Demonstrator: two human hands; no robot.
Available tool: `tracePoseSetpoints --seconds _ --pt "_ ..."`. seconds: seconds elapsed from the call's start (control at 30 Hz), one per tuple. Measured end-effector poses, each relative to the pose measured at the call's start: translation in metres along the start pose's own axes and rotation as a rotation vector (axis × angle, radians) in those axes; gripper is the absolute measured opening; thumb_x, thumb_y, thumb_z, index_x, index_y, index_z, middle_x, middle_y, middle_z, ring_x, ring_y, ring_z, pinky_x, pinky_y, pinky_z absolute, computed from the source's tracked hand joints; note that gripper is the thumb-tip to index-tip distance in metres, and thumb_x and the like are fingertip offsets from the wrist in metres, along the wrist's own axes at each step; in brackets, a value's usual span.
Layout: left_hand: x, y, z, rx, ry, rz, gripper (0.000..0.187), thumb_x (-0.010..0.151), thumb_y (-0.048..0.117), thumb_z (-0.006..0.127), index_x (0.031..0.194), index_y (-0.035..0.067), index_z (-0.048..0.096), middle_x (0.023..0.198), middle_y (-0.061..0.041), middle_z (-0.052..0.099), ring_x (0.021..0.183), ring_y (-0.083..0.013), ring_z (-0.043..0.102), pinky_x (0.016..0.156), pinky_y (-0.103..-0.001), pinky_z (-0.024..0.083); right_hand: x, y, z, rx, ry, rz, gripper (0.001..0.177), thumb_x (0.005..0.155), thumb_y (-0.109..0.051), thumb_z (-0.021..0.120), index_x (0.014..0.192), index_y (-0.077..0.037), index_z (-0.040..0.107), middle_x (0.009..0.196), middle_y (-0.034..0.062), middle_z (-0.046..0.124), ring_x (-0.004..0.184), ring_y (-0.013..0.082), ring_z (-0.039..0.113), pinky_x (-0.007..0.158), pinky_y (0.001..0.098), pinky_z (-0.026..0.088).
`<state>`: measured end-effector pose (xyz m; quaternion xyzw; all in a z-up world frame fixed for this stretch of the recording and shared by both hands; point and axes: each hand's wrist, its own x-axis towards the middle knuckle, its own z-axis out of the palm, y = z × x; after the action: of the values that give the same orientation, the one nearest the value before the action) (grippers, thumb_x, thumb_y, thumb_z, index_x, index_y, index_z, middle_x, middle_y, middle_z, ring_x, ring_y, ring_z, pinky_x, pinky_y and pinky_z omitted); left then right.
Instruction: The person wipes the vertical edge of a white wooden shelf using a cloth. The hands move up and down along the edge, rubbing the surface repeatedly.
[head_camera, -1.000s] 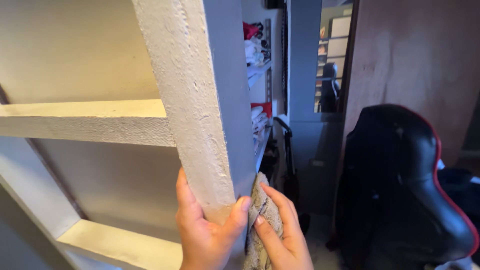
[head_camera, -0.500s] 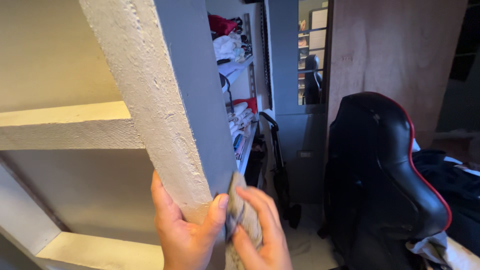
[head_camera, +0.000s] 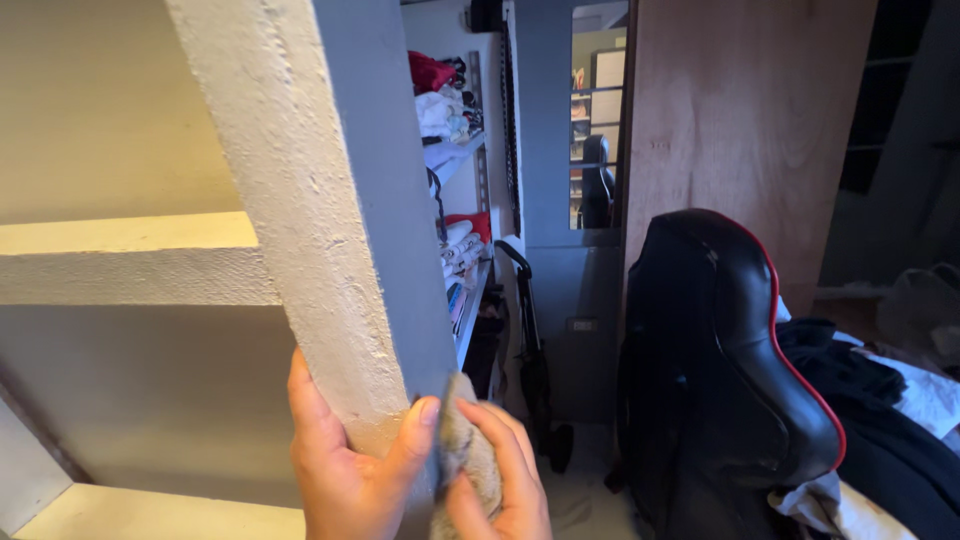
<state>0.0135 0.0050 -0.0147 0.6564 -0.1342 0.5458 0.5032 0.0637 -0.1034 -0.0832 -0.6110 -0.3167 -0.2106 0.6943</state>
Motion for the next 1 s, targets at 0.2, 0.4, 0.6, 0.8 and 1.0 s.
tracePoseSetpoints --seconds 0.2,0.4,0.6,0.8,1.0 --pt "0.001 0.003 0.0 -0.01 -0.002 0.04 0.09 0.083 0.008 0.078 0.156 -0.003 0.027 0.132 -0.014 0.063 0.116 -0.0184 0.065 0.102 -0.034 0.052 0.016 -0.006 -0.001 0.106 -0.032 0.098 0.055 0.081 0.0 0.061 0.136 -0.007 0.063 0.136 0.0137 0.061 0.132 0.0276 0.06 0.109 0.0361 0.042" --pt "0.0 0.005 -0.002 0.042 0.011 0.007 0.09 0.081 0.008 0.078 0.155 -0.003 0.029 0.127 -0.015 0.067 0.112 -0.0178 0.067 0.099 -0.034 0.053 -0.009 0.005 -0.006 -0.065 -0.047 -0.091 0.063 0.066 0.002 0.066 0.129 -0.007 0.069 0.132 0.0162 0.063 0.128 0.0289 0.058 0.108 0.0366 0.044" --pt "0.001 0.005 -0.003 0.036 -0.005 0.048 0.088 0.082 0.008 0.078 0.155 -0.003 0.029 0.13 -0.016 0.067 0.115 -0.0182 0.067 0.101 -0.034 0.052 0.007 0.003 -0.004 0.074 -0.075 0.128 0.057 0.079 0.001 0.06 0.135 -0.009 0.062 0.136 0.0138 0.055 0.131 0.0276 0.056 0.11 0.0368 0.043" --pt "0.001 0.005 -0.003 0.044 -0.009 0.051 0.089 0.084 0.01 0.077 0.156 -0.003 0.027 0.13 -0.015 0.067 0.115 -0.0177 0.067 0.101 -0.033 0.053 -0.017 0.016 -0.008 -0.092 -0.073 -0.067 0.065 0.066 0.004 0.063 0.129 -0.007 0.068 0.134 0.0163 0.063 0.13 0.0294 0.056 0.109 0.0381 0.042" --pt "0.0 0.009 -0.004 0.108 -0.002 0.018 0.089 0.081 0.01 0.079 0.155 -0.002 0.029 0.128 -0.015 0.066 0.112 -0.0177 0.066 0.098 -0.033 0.053 -0.025 0.048 -0.004 0.015 -0.062 0.204 0.059 0.075 0.003 0.061 0.132 -0.009 0.065 0.134 0.0131 0.06 0.133 0.0248 0.061 0.111 0.0365 0.041"
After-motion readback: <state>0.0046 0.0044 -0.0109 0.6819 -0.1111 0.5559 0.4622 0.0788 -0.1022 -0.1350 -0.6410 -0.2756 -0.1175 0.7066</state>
